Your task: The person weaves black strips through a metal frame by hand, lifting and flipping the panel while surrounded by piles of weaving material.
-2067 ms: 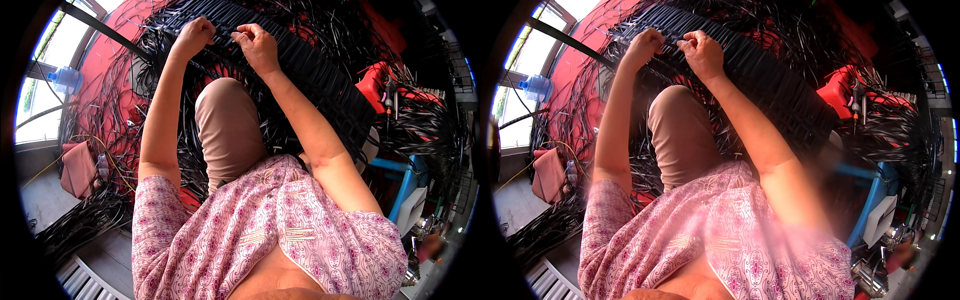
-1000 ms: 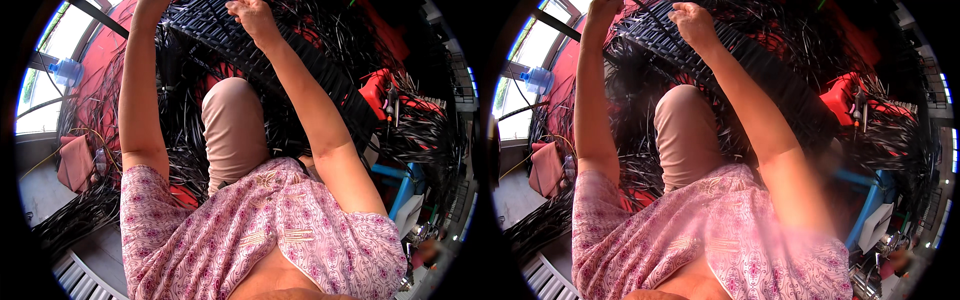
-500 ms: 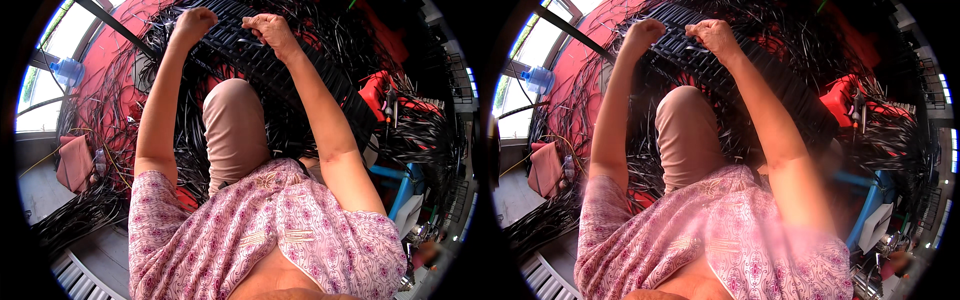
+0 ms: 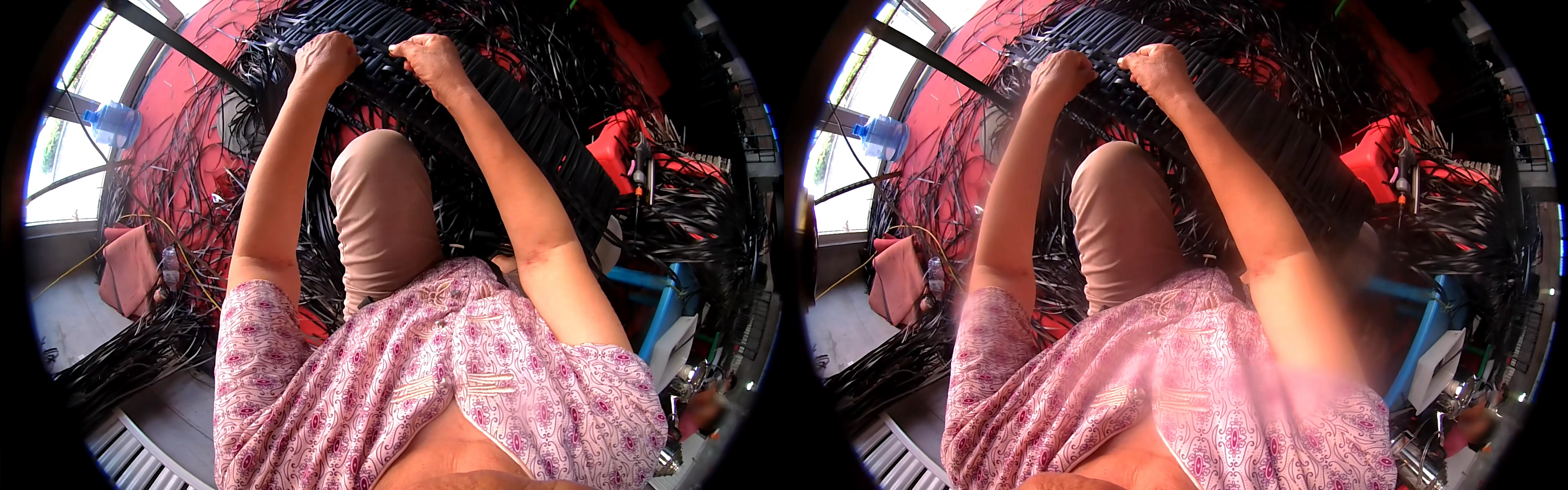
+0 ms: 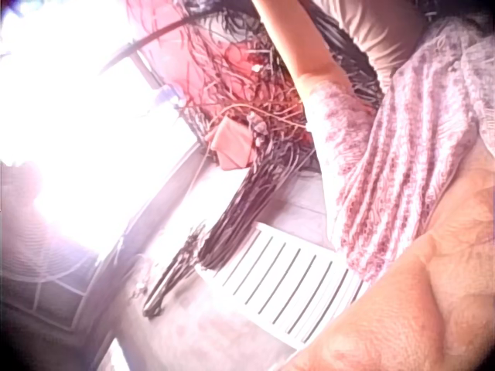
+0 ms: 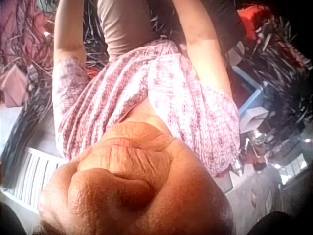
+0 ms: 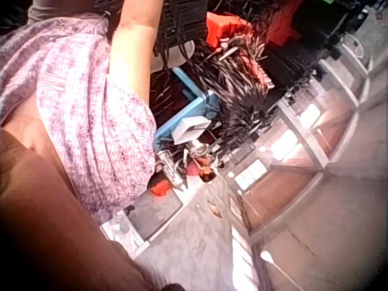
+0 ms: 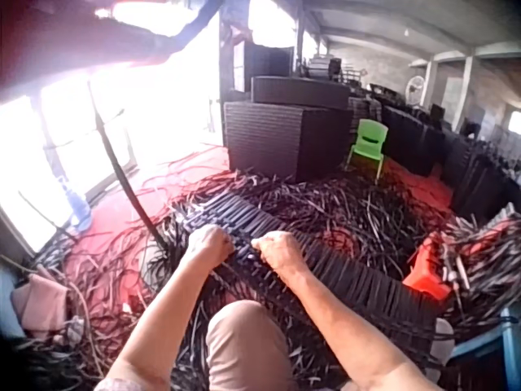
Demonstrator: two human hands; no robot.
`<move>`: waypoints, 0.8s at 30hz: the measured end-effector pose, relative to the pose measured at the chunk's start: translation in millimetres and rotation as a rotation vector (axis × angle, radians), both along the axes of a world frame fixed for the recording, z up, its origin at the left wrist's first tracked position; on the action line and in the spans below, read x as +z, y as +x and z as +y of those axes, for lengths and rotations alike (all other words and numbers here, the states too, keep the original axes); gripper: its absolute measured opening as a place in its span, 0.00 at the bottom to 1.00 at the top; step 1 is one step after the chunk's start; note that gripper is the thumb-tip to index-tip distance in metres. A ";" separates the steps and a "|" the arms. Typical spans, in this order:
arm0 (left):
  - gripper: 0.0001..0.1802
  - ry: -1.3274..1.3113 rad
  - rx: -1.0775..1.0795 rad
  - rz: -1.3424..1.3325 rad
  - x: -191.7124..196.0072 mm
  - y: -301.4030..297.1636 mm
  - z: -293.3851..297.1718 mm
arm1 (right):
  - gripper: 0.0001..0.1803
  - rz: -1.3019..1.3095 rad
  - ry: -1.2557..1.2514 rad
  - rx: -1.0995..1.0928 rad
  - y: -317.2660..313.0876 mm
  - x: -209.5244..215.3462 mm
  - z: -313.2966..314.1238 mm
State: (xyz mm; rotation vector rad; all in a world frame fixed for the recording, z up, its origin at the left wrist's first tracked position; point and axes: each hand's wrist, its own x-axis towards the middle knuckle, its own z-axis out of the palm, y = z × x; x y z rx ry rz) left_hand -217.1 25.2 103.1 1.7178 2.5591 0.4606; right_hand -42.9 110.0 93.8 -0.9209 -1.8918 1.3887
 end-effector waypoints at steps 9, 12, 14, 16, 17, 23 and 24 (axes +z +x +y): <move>0.13 0.179 -0.067 0.010 -18.3 -11.8 5.6 | 0.12 -0.300 0.516 0.056 -22.1 -25.0 20.9; 0.13 0.197 -0.110 0.031 -19.7 -9.7 11.7 | 0.17 -0.477 0.609 0.056 -31.1 -35.6 35.6; 0.13 0.219 -0.126 0.060 -23.2 -12.3 9.9 | 0.21 -0.568 0.594 0.049 -36.3 -32.1 35.4; 0.14 0.186 -0.109 -0.057 -19.1 -9.4 7.0 | 0.21 -0.617 0.549 -0.019 -40.2 -26.6 28.5; 0.14 0.169 -0.101 -0.116 -16.5 -7.0 5.4 | 0.21 -0.623 0.492 -0.030 -40.1 -21.0 24.9; 0.14 0.187 -0.094 -0.130 -19.2 -8.3 6.7 | 0.20 -0.636 0.403 -0.053 -40.2 0.7 13.1; 0.14 0.195 -0.090 -0.129 -19.4 -8.4 7.2 | 0.19 -0.630 0.415 -0.053 -40.6 0.7 12.9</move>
